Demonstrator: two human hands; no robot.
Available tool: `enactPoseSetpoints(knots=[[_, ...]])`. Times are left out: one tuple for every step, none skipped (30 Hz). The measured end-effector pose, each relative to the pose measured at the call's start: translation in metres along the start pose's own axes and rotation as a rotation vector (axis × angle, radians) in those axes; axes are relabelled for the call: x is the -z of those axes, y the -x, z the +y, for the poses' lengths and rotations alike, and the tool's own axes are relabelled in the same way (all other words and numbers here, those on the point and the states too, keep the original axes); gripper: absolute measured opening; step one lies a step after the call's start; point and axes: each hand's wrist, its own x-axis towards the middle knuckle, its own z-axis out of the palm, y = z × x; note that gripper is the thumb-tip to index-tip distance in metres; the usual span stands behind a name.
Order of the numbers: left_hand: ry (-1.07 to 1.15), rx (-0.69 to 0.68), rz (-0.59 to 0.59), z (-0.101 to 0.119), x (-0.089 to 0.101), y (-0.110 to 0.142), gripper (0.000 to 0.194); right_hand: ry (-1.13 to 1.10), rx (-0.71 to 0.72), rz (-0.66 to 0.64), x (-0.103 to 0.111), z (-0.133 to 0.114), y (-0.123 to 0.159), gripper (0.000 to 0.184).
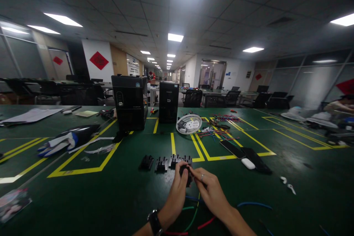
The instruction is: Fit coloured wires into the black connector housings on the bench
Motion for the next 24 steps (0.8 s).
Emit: enactPoseSetpoints(knots=[[-0.001,-0.001,0.005,0.002,0.002,-0.001,0.041,-0.016,-0.017,0.018,-0.002,0.002,0.000,0.036],[-0.002,-0.005,0.014,0.004,0.003,-0.003,0.042,-0.020,-0.040,0.046,-0.004,0.003,0.000,0.033],[-0.009,-0.012,0.029,0.006,0.005,-0.004,0.043,-0.014,-0.066,0.076,-0.006,0.004,0.000,0.031],[-0.030,-0.023,0.043,0.008,0.007,-0.005,0.043,-0.002,-0.093,0.098,-0.007,0.004,0.000,0.028],[-0.063,-0.042,0.055,0.010,0.008,-0.006,0.044,0.010,-0.111,0.100,-0.007,0.003,-0.001,0.026],[-0.102,-0.066,0.064,0.011,0.008,-0.006,0.043,0.020,-0.116,0.078,-0.004,0.001,-0.003,0.024],[-0.136,-0.094,0.069,0.011,0.008,-0.006,0.043,0.030,-0.109,0.035,0.001,-0.002,-0.006,0.022],[-0.154,-0.113,0.064,0.011,0.008,-0.007,0.042,0.043,-0.090,-0.023,0.009,-0.007,-0.010,0.022],[-0.146,-0.118,0.052,0.010,0.008,-0.008,0.042,0.062,-0.064,-0.077,0.020,-0.012,-0.014,0.023],[-0.110,-0.110,0.055,0.011,0.010,-0.011,0.043,0.090,-0.040,-0.100,0.033,-0.017,-0.018,0.023],[-0.051,-0.091,0.088,0.012,0.015,-0.015,0.043,0.127,-0.026,-0.082,0.049,-0.022,-0.021,0.024],[0.031,-0.062,0.165,0.014,0.023,-0.022,0.042,0.169,-0.029,-0.011,0.064,-0.026,-0.022,0.023],[0.119,-0.029,0.279,0.018,0.035,-0.029,0.041,0.212,-0.054,0.108,0.079,-0.028,-0.023,0.023],[0.219,-0.002,0.436,0.023,0.050,-0.038,0.038,0.252,-0.093,0.250,0.091,-0.029,-0.021,0.023],[0.328,0.046,0.610,0.030,0.066,-0.046,0.035,0.281,-0.139,0.384,0.098,-0.027,-0.017,0.023],[0.395,0.080,0.725,0.036,0.082,-0.054,0.032,0.292,-0.181,0.473,0.100,-0.025,-0.011,0.025],[0.409,0.048,0.802,0.043,0.095,-0.060,0.031,0.282,-0.209,0.490,0.097,-0.021,-0.005,0.026],[0.401,-0.017,0.809,0.047,0.104,-0.064,0.030,0.250,-0.221,0.426,0.087,-0.017,0.002,0.026],[0.392,-0.046,0.774,0.050,0.108,-0.066,0.030,0.200,-0.209,0.291,0.074,-0.013,0.008,0.025],[0.382,-0.067,0.708,0.050,0.107,-0.066,0.030,0.157,-0.186,0.118,0.057,-0.009,0.013,0.023],[0.373,-0.062,0.625,0.047,0.100,-0.064,0.032,0.126,-0.149,-0.014,0.040,-0.007,0.016,0.022],[0.370,-0.038,0.541,0.042,0.090,-0.061,0.035,0.107,-0.113,-0.120,0.025,-0.006,0.017,0.020],[0.358,-0.002,0.461,0.035,0.078,-0.057,0.039,0.103,-0.085,-0.176,0.012,-0.006,0.016,0.020],[0.339,0.037,0.402,0.027,0.065,-0.052,0.044,0.110,-0.067,-0.180,0.003,-0.007,0.013,0.021]])
